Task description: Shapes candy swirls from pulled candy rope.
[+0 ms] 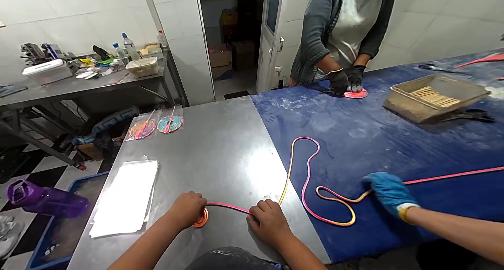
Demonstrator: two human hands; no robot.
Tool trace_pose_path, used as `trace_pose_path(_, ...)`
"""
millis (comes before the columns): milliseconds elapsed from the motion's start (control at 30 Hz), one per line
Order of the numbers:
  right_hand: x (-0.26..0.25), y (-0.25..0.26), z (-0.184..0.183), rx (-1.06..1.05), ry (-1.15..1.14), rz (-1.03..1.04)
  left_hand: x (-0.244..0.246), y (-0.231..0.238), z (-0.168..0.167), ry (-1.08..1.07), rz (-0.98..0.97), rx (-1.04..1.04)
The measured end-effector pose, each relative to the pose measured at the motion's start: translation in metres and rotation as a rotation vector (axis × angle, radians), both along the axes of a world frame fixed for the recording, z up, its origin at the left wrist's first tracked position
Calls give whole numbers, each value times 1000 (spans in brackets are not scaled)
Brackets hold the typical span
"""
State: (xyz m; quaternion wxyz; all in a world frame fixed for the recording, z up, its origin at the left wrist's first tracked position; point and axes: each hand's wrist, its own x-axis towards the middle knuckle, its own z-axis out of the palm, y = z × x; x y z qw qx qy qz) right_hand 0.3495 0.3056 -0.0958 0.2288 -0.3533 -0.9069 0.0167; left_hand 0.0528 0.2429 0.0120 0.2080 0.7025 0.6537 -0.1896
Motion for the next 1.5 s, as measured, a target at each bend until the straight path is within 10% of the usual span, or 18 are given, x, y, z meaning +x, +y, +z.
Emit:
trace_pose_path(233,-1,1,0,26,3,-6,4,-1,16,212,362,-153)
trace_pose_path(400,0,-1,2,23,-12,-7,4,-22,-6,-23,45,216)
trace_pose_path(667,-1,2,-1,18,-35,-19,9,-31,9,227,504,-183)
trace_pose_path(833,0,3,2,15,-34,-16,-9,-48,-8,-74,143,249)
trace_pose_path(1100,-1,4,2,-11,-37,-24,26,-36,16,253,481,-266)
trace_pose_path(1300,0,5,3,-2,-39,-6,6,-70,-12,-129,18,266)
trace_pose_path(1500,0,-1,10,-43,-86,-79,20,-61,3,116,264,-104)
